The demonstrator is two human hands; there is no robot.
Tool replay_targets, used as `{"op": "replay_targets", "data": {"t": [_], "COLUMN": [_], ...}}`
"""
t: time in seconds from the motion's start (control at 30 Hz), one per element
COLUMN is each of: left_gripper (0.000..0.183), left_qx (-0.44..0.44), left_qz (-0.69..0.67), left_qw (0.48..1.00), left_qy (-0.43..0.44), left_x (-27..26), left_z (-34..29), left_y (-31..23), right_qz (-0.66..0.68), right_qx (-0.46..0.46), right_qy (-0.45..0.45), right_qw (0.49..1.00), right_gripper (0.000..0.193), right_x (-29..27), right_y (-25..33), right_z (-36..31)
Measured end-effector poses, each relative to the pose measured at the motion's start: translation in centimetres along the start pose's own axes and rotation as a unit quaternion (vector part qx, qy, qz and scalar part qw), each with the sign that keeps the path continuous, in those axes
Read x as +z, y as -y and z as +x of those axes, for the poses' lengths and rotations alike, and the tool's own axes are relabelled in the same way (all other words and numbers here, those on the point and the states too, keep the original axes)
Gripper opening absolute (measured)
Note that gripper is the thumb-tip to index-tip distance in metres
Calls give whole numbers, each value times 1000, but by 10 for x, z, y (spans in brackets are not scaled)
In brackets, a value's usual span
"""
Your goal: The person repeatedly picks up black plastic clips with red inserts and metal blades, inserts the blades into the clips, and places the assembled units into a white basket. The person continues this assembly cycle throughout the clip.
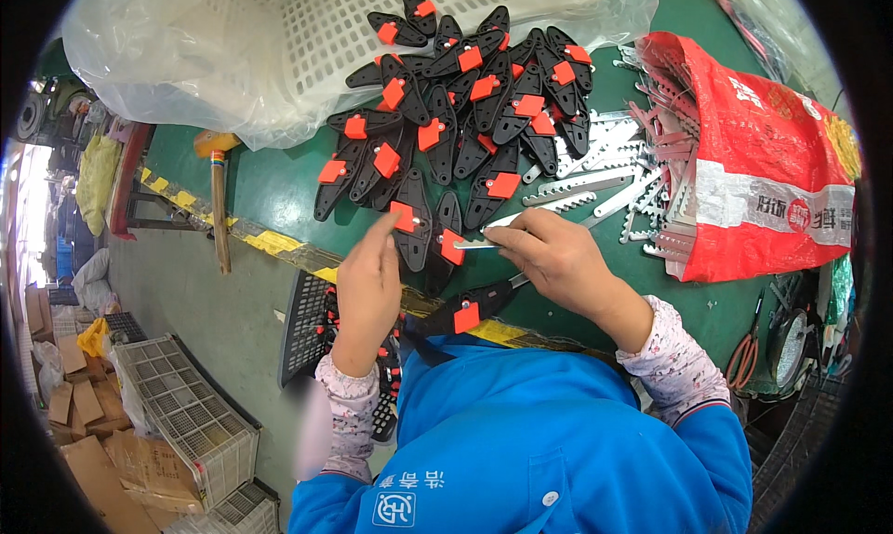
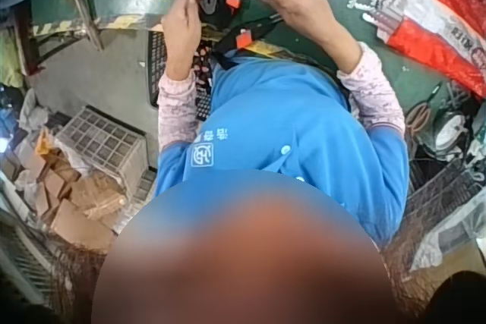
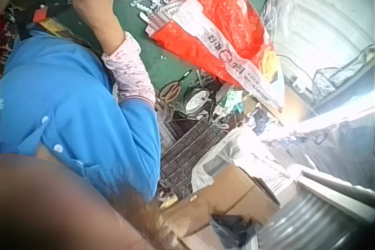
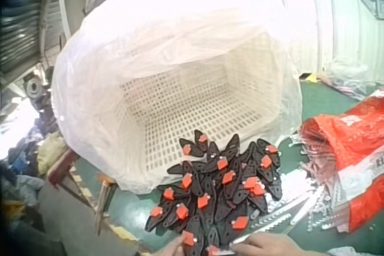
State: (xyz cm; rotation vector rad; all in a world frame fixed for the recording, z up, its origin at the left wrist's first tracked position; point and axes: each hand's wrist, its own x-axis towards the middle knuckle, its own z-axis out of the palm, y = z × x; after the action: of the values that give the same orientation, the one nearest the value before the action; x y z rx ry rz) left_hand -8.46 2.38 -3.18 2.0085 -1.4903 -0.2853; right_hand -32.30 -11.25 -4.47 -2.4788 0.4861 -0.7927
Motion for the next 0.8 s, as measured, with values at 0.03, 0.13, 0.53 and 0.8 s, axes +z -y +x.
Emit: {"op": "replay_targets", "data": {"t": [0.03, 0.13, 0.53, 0.8], "left_gripper": [56, 64, 64, 63], "left_qx": [100, 249, 272, 189], "left_qz": [70, 208, 108, 51], "left_qw": [993, 946, 953, 974], "left_qy": [0, 19, 80, 112], "left_x": [-2, -17, -30, -24], "left_z": [-3, 18, 34, 2], "left_y": [13, 8, -14, -17], "right_qz": [5, 17, -12, -40], "right_qx": [4, 15, 51, 8], "right_qy": [-7, -19, 0, -13], "right_qw": [1000, 1000, 999, 999], "right_gripper": [36, 34, 35, 37], "right_x": [0, 2, -22, -24], "right_y": [1, 3, 5, 4], "right_z": [2, 1, -23, -29]}}
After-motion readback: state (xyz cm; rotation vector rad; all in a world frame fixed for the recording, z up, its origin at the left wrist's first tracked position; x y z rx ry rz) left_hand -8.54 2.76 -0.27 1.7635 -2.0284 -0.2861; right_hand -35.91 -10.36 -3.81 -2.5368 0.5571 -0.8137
